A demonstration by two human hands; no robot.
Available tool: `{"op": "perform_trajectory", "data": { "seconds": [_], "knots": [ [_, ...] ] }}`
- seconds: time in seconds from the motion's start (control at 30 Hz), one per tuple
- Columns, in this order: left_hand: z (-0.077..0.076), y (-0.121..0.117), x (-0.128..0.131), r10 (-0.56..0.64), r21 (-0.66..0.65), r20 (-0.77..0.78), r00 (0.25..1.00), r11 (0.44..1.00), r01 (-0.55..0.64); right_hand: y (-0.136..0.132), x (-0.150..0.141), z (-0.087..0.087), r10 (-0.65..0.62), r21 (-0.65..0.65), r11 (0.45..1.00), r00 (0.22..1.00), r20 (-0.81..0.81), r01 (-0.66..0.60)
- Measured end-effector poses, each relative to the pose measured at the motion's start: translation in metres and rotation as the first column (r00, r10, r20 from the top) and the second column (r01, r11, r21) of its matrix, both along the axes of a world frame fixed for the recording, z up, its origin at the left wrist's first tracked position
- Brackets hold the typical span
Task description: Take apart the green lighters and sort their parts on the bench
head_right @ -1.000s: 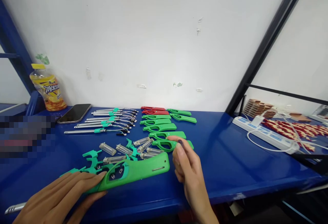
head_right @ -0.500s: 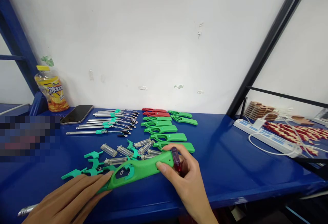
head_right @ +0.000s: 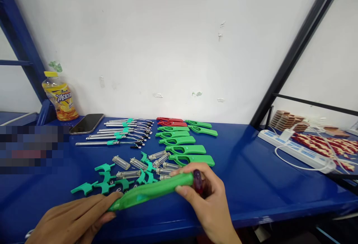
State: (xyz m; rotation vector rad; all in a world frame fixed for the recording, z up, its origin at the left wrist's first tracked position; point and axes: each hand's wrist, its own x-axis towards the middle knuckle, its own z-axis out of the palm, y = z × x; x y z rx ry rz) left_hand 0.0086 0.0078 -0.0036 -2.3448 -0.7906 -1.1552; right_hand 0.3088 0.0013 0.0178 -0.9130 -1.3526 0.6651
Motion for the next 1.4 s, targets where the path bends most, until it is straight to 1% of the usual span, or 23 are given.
{"op": "perform_trajectory", "data": {
  "seconds": [0.1, 0.2, 0.33, 0.37, 0.47, 0.57, 0.67, 0.8, 0.87, 0.93, 1.03, 1.13, 1.27, 1.33, 1.4],
  "knots": [
    [0.006, 0.000, 0.001, -0.005, -0.036, 0.011, 1.000, 0.999, 0.006, -0.001, 0.001, -0.002, 0.046, 0.060, 0.997, 0.999, -0.014, -0.045],
    [0.004, -0.001, -0.001, 0.017, -0.062, 0.009, 1.000, 0.998, -0.016, -0.004, 0.006, 0.002, 0.024, 0.023, 0.999, 0.995, 0.094, -0.026],
    [-0.012, -0.002, -0.004, 0.030, -0.131, -0.049, 0.998, 0.991, -0.036, -0.015, 0.022, 0.011, -0.046, -0.069, 0.995, 0.950, 0.310, 0.070],
    [-0.017, -0.003, -0.005, 0.024, -0.147, -0.071, 0.997, 0.989, -0.034, -0.018, 0.026, 0.013, -0.037, -0.078, 0.995, 0.930, 0.366, 0.070],
    [-0.031, -0.006, -0.006, -0.002, -0.208, -0.110, 0.994, 0.978, -0.021, -0.024, 0.037, 0.014, 0.035, -0.085, 0.996, 0.855, 0.518, 0.011],
    [-0.036, -0.009, -0.007, -0.021, -0.252, -0.111, 0.994, 0.968, -0.008, -0.025, 0.043, 0.008, 0.072, -0.077, 0.997, 0.790, 0.608, -0.031],
    [-0.028, -0.011, -0.007, -0.019, -0.202, -0.114, 0.993, 0.979, -0.005, -0.024, 0.046, 0.000, 0.097, -0.087, 0.995, 0.745, 0.660, -0.052],
    [-0.006, -0.013, -0.002, -0.017, -0.174, -0.168, 0.986, 0.985, -0.013, -0.024, 0.047, -0.005, 0.106, -0.104, 0.994, 0.699, 0.707, -0.046],
    [0.003, -0.013, 0.001, 0.011, -0.160, -0.173, 0.985, 0.986, -0.039, -0.025, 0.047, -0.006, 0.107, -0.111, 0.993, 0.682, 0.724, -0.037],
    [0.009, -0.013, 0.003, 0.034, -0.140, -0.169, 0.985, 0.988, -0.058, -0.027, 0.047, -0.006, 0.106, -0.121, 0.992, 0.667, 0.738, -0.023],
    [0.014, -0.013, 0.004, 0.049, -0.095, -0.175, 0.983, 0.993, -0.066, -0.026, 0.047, -0.007, 0.093, -0.116, 0.993, 0.671, 0.735, -0.010],
    [0.013, -0.013, 0.004, 0.072, -0.086, -0.179, 0.981, 0.992, -0.089, -0.023, 0.046, -0.007, 0.099, -0.099, 0.994, 0.673, 0.733, -0.039],
    [-0.003, -0.012, 0.008, 0.134, -0.068, -0.054, 0.990, 0.988, -0.138, -0.020, 0.039, 0.000, 0.066, -0.028, 0.997, 0.653, 0.755, -0.068],
    [-0.010, -0.011, 0.009, 0.133, -0.071, -0.021, 0.991, 0.988, -0.134, -0.020, 0.029, 0.007, 0.032, 0.021, 0.996, 0.603, 0.797, -0.082],
    [-0.010, -0.011, 0.009, 0.129, -0.089, -0.020, 0.991, 0.987, -0.130, -0.021, 0.014, 0.013, -0.009, 0.073, 0.992, 0.517, 0.856, -0.104]
  ]
}}
